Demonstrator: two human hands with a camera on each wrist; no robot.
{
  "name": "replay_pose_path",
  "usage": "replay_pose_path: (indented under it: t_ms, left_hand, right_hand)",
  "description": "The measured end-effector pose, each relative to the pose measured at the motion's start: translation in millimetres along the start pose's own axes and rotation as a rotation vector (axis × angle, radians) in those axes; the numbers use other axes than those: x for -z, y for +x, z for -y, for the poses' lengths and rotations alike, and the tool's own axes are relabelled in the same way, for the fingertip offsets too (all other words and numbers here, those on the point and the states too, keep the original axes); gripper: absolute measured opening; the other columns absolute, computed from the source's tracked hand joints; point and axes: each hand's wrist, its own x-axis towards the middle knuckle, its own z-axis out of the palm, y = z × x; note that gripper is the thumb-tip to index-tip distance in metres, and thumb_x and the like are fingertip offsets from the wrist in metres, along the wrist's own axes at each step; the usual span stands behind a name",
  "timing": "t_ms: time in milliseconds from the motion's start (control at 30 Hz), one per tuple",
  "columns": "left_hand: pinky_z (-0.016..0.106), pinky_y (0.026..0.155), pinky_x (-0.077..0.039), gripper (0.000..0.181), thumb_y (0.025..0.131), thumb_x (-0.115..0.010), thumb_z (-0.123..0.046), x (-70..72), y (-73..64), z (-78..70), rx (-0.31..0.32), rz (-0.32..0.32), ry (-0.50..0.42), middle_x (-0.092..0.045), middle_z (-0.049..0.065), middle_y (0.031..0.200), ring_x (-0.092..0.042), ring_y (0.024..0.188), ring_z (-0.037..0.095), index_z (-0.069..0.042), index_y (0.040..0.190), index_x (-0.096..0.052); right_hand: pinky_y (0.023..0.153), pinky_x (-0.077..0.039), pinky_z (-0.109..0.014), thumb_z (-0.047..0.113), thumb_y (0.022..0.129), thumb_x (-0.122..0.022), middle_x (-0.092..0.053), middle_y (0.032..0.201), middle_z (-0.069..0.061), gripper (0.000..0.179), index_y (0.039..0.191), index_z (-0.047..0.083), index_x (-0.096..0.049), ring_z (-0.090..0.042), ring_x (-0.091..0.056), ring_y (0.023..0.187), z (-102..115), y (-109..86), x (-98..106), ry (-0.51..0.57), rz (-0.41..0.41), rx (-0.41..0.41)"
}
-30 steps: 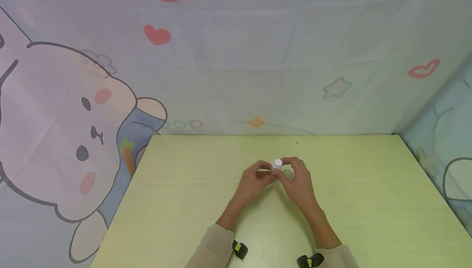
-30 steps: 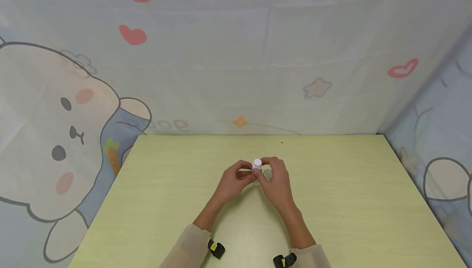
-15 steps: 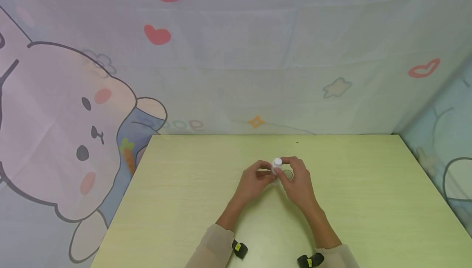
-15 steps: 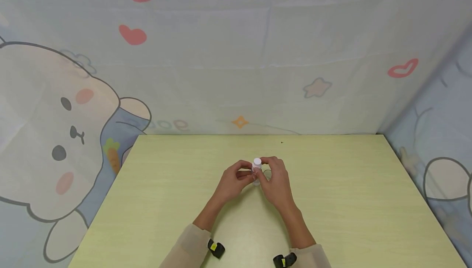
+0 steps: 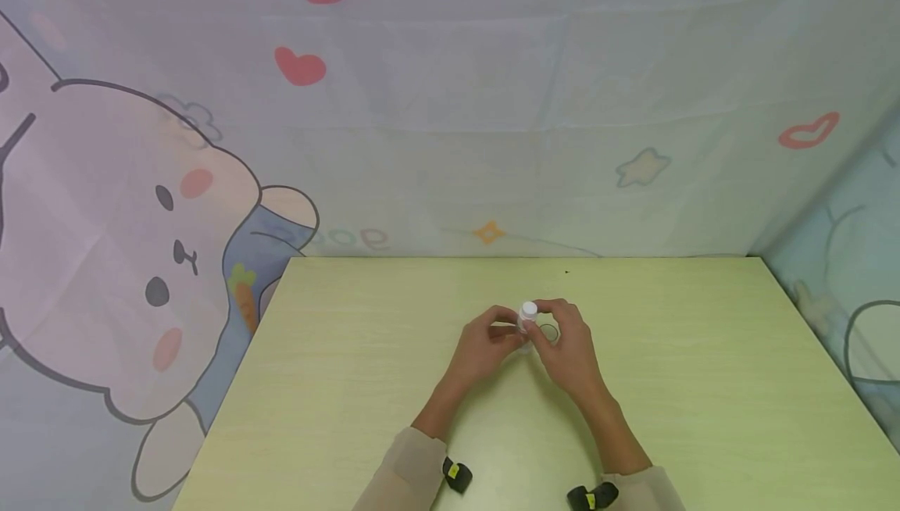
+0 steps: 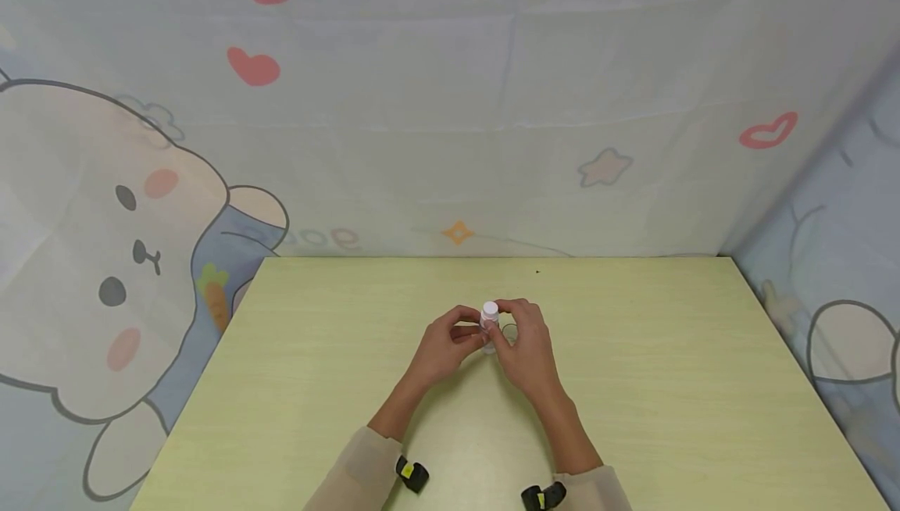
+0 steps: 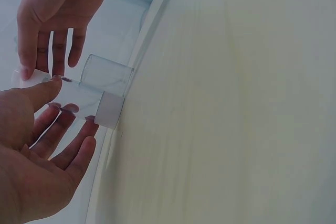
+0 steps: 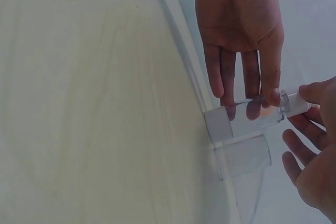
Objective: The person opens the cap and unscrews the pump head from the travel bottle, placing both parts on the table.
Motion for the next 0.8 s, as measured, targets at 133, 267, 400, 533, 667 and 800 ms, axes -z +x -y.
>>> replay_pose_path:
  t_ms: [133, 267, 400, 533, 667, 800]
  left_hand:
    - [0.033, 0.09, -0.061, 0.023, 0.098, -0.081, -0.028, 0.1, -0.8, 0.1, 0.003, 0.002, -0.004, -0.072, -0.006, 0.125, -0.073, 0.116, 0.017, -0.025, 0.119, -0.071]
    - [0.032, 0.09, -0.061, 0.023, 0.098, -0.08, -0.028, 0.1, -1.1, -0.2, 0.0, 0.002, -0.004, -0.072, -0.006, 0.125, -0.073, 0.116, 0.017, -0.025, 0.119, -0.071]
    - [0.033, 0.091, -0.061, 0.023, 0.098, -0.08, -0.029, 0.1, -0.9, 0.5, -0.006, 0.001, 0.005, -0.072, -0.007, 0.125, -0.073, 0.116, 0.016, -0.026, 0.119, -0.071]
    - [0.034, 0.091, -0.061, 0.023, 0.099, -0.079, -0.032, 0.1, -0.4, 1.4, -0.012, 0.004, 0.011, -0.071, -0.008, 0.126, -0.073, 0.116, 0.016, -0.027, 0.119, -0.07]
    - [0.034, 0.091, -0.061, 0.024, 0.098, -0.079, -0.034, 0.1, -0.2, 1.3, -0.013, 0.005, 0.014, -0.071, -0.007, 0.126, -0.073, 0.116, 0.017, -0.027, 0.119, -0.07]
    - [0.034, 0.09, -0.061, 0.024, 0.098, -0.079, -0.036, 0.0, -0.5, 1.2, -0.01, 0.003, 0.015, -0.071, -0.007, 0.126, -0.073, 0.116, 0.017, -0.027, 0.118, -0.07]
  right_hand:
    - [0.1, -0.047, -0.058, 0.015, 0.099, -0.078, -0.07, 0.122, -0.009, 0.028, 0.124, 0.006, -0.07, -0.034, -0.059, 0.12, -1.1, -0.1, -0.3, -0.002, 0.002, 0.005]
    - [0.099, -0.047, -0.056, 0.017, 0.099, -0.077, -0.07, 0.122, -0.008, 0.028, 0.124, 0.007, -0.07, -0.033, -0.059, 0.119, -2.2, -0.2, -0.7, -0.002, 0.008, -0.003]
    - [0.1, -0.046, -0.055, 0.021, 0.1, -0.076, -0.069, 0.122, -0.007, 0.028, 0.125, 0.009, -0.069, -0.031, -0.058, 0.12, -2.7, -1.0, -1.3, 0.0, 0.015, -0.02]
    - [0.101, -0.045, -0.054, 0.023, 0.1, -0.077, -0.068, 0.122, -0.008, 0.03, 0.125, 0.008, -0.069, -0.03, -0.057, 0.121, -1.4, -1.7, -2.1, -0.001, 0.001, -0.042]
    - [0.102, -0.045, -0.054, 0.024, 0.099, -0.079, -0.068, 0.123, -0.007, 0.032, 0.125, 0.009, -0.067, -0.029, -0.057, 0.121, -0.8, -2.3, -3.4, 0.002, -0.017, -0.075]
    - [0.102, -0.046, -0.055, 0.025, 0.098, -0.08, -0.067, 0.122, -0.008, 0.032, 0.123, 0.009, -0.066, -0.03, -0.057, 0.121, -0.7, -3.2, -4.5, 0.009, -0.027, -0.098]
